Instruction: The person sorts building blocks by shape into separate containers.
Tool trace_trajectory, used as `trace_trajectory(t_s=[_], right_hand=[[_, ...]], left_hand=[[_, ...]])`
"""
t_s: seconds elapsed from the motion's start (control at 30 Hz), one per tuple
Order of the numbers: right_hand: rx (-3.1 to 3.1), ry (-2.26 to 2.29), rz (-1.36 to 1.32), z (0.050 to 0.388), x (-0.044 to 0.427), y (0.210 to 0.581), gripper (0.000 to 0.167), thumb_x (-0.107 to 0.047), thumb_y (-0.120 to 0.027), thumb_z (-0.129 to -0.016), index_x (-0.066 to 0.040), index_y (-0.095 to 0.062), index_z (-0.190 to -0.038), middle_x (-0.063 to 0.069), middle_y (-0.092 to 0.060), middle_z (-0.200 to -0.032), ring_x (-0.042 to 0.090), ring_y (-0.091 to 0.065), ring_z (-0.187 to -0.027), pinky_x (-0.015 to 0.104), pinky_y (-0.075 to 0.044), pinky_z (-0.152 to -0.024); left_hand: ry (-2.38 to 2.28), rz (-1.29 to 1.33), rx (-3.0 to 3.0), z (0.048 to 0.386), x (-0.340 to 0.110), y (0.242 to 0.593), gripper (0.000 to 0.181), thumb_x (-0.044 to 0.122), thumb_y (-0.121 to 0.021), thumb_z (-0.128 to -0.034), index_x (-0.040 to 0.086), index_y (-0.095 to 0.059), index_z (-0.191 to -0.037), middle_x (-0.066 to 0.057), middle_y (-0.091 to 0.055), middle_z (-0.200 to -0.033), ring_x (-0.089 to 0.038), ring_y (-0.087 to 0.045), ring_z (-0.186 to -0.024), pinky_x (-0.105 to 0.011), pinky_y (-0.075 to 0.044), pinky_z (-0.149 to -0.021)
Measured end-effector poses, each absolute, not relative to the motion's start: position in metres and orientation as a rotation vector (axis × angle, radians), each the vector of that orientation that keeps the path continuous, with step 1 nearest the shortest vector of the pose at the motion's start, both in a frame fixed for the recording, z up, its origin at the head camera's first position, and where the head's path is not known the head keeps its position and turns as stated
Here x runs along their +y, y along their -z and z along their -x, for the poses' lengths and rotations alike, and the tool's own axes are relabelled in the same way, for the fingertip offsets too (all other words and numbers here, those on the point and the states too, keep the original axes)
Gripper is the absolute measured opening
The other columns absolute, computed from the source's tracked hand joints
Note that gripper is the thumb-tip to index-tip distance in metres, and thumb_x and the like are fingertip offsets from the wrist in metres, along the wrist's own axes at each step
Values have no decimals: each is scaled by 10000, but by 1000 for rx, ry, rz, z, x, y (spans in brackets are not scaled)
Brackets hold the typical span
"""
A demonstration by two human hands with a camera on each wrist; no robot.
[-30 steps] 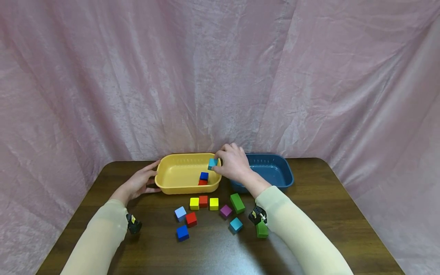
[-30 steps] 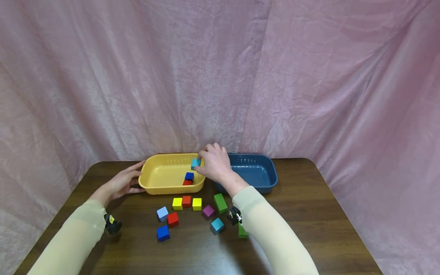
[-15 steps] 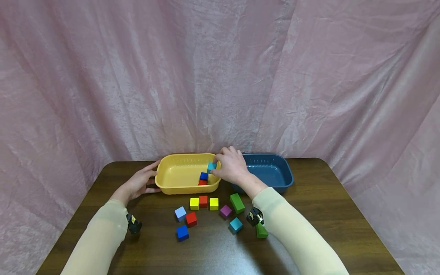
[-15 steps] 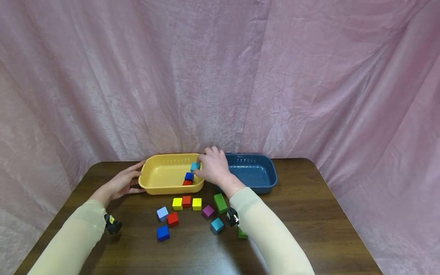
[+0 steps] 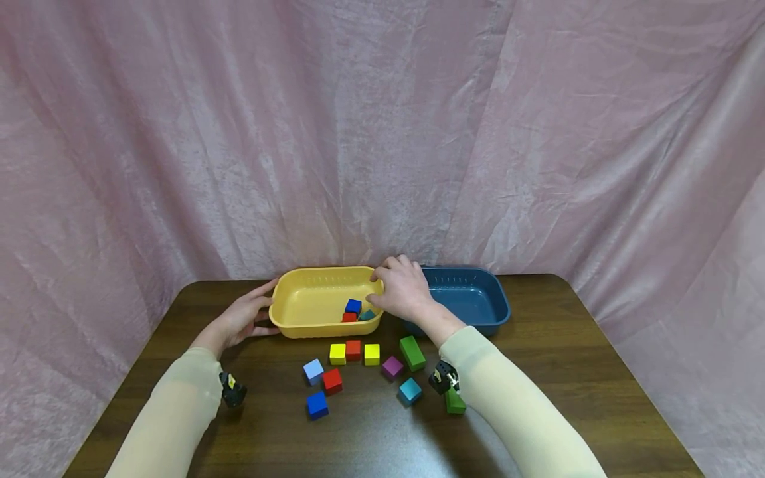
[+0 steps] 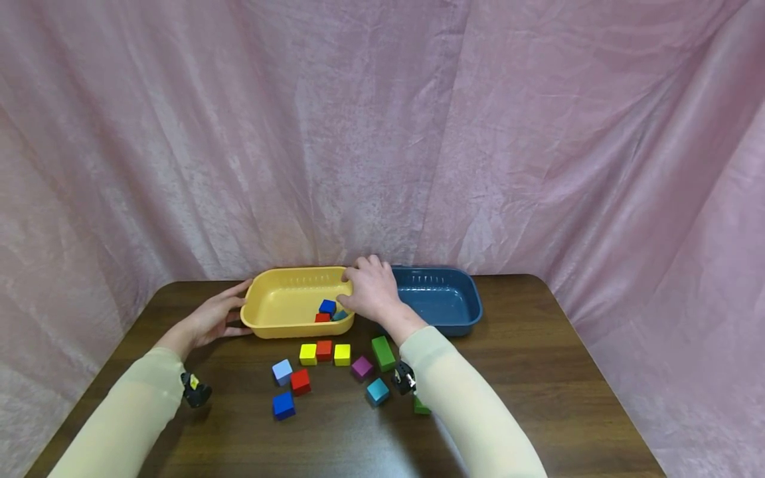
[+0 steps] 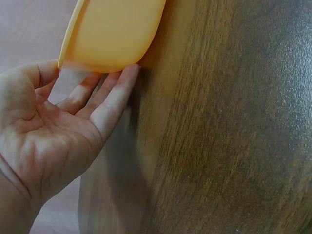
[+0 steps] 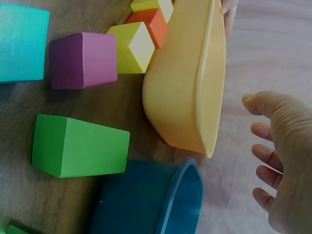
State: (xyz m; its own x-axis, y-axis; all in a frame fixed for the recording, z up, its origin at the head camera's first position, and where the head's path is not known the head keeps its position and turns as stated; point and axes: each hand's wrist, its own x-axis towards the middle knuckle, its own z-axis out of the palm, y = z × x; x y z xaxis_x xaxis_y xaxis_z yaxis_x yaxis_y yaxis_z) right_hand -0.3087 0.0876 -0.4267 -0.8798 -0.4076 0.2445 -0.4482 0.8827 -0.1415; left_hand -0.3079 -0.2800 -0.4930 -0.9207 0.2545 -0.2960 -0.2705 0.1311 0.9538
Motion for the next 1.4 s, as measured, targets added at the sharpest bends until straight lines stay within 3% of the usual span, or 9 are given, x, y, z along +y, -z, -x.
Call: trace_trajectory(t_s=[1.4], right_hand=[[-2701,-407,-759,276,120,428,377,-478,-792,-864,-234,-766,-1149,-17,-616,-1146,214,-484,-1027,392,-409,-860]], left_hand=[[-1852,-1,2008,312,-283,497,642,224,-413,-1114,338,-91,-1658,-191,-172,-1654,-414,-490,-1320,-585,-503,-990]])
